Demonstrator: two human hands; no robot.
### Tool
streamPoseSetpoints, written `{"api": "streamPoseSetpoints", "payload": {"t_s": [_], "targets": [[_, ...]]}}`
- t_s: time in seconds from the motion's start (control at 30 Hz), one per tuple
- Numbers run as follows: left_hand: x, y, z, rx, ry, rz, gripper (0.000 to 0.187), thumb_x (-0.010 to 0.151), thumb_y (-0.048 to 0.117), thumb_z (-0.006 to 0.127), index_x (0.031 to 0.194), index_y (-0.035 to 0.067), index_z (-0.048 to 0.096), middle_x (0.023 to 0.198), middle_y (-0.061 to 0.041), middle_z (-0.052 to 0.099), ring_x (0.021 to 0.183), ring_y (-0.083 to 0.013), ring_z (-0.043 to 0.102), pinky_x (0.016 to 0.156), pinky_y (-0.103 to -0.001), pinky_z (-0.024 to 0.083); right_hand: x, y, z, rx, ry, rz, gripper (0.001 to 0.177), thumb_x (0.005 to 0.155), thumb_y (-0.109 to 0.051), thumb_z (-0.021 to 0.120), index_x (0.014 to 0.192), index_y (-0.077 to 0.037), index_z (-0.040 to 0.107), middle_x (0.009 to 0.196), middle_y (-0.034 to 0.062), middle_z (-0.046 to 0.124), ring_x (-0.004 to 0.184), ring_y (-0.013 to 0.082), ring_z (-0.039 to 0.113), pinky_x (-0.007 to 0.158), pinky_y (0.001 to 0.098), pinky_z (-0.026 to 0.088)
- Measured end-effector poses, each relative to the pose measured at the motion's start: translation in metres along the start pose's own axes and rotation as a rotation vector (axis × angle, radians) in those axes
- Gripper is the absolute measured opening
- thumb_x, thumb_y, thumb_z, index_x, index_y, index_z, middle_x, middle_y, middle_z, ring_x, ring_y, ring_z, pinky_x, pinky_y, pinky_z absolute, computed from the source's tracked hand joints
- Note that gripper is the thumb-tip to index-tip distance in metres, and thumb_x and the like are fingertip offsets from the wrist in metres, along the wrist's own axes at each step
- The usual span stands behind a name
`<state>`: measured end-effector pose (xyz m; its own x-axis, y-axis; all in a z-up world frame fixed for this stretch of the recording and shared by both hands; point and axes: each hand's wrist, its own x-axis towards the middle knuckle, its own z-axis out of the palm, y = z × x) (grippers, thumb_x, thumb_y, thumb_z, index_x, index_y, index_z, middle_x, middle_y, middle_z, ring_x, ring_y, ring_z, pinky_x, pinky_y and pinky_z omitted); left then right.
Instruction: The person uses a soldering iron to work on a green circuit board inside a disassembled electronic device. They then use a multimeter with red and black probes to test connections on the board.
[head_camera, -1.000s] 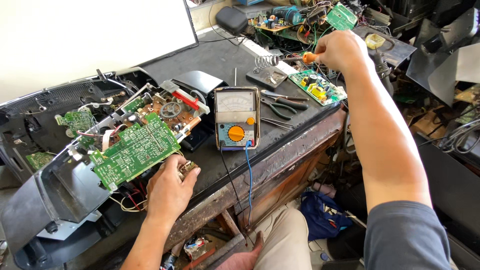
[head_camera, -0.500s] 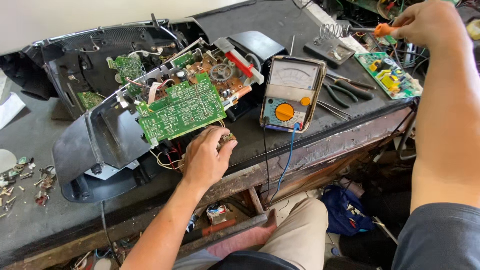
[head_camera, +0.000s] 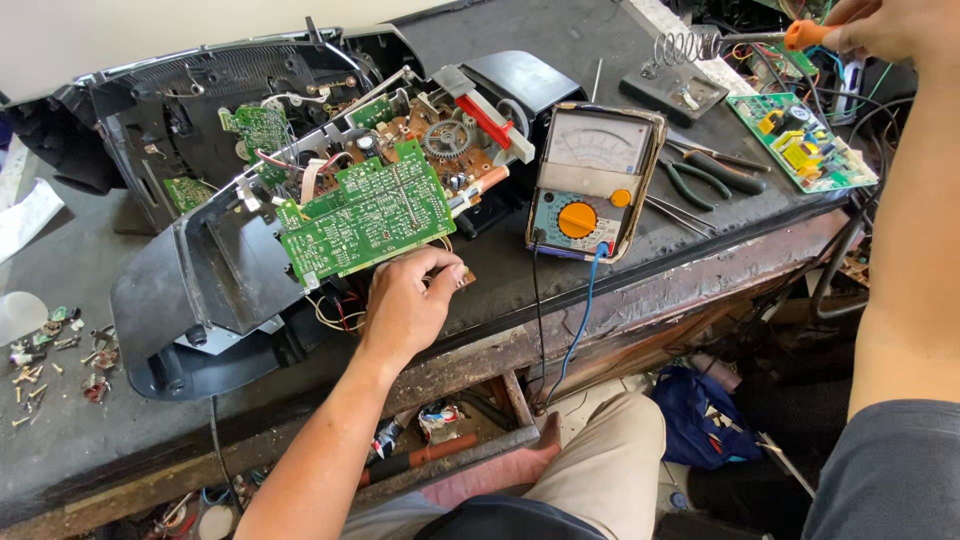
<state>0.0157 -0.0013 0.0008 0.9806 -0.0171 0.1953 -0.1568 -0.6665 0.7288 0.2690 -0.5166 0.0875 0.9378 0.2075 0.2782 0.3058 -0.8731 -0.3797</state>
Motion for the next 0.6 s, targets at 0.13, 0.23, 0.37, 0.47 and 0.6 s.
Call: {"api": "streamPoseSetpoints", "payload": {"t_s": [0.13, 0.23, 0.37, 0.47, 0.6], "targets": [[0.002, -0.001, 0.0, -0.047, -0.009, -0.123, 0.018, 0.094, 0.027, 0.068, 0.099, 0.016, 0.083, 0.101, 0.002, 0.084, 0.086, -0.0168, 0.075, 0.077, -0.038, 0.056, -0.006, -0.009, -0.001, -0.134, 0.008, 0.038, 0.023, 0.115, -0.003, 0.075, 0.136, 0.007, 0.076, 0.117, 0.0251, 0.074, 0.089, 0.0394, 0.067, 0.073, 0.0513, 0.057], [0.002, 0.01, -0.006, -0.031, -0.053, -0.186, 0.018, 0.094, 0.031, 0.07, 0.101, 0.019, 0.082, 0.102, 0.004, 0.084, 0.084, -0.0173, 0.074, 0.076, -0.037, 0.057, -0.013, -0.016, 0.0, -0.257, 0.042, 0.027, 0.026, 0.113, -0.013, 0.079, 0.135, 0.001, 0.08, 0.119, 0.0203, 0.077, 0.098, 0.0366, 0.068, 0.075, 0.0488, 0.054], [-0.007, 0.004, -0.008, 0.093, -0.095, -0.101, 0.026, 0.099, 0.033, 0.063, 0.111, 0.018, 0.08, 0.108, -0.001, 0.082, 0.08, -0.0251, 0.073, 0.074, -0.041, 0.055, -0.02, -0.024, -0.007, -0.213, 0.034, 0.088, 0.025, 0.11, -0.011, 0.078, 0.134, -0.004, 0.08, 0.117, 0.0184, 0.076, 0.102, 0.0361, 0.063, 0.081, 0.0517, 0.047], [-0.011, -0.004, -0.003, 0.202, -0.133, 0.174, 0.044, 0.104, 0.037, 0.053, 0.131, 0.006, 0.071, 0.131, -0.013, 0.073, 0.122, -0.0318, 0.067, 0.105, -0.044, 0.048, -0.023, -0.031, -0.03, -0.276, -0.003, 0.326, 0.029, 0.094, -0.036, 0.082, 0.121, -0.026, 0.085, 0.09, 0.0065, 0.075, 0.08, 0.0205, 0.057, 0.069, 0.0437, 0.038], [-0.037, -0.007, 0.004, 0.401, 0.065, 0.378, 0.042, 0.1, 0.033, 0.06, 0.134, 0.01, 0.068, 0.145, -0.012, 0.063, 0.125, -0.0332, 0.061, 0.106, -0.05, 0.045, -0.03, -0.045, -0.023, -0.207, -0.028, 0.375, 0.033, 0.098, -0.048, 0.079, 0.115, -0.021, 0.083, 0.1, 0.0104, 0.077, 0.089, 0.0287, 0.065, 0.079, 0.0478, 0.051]]}}
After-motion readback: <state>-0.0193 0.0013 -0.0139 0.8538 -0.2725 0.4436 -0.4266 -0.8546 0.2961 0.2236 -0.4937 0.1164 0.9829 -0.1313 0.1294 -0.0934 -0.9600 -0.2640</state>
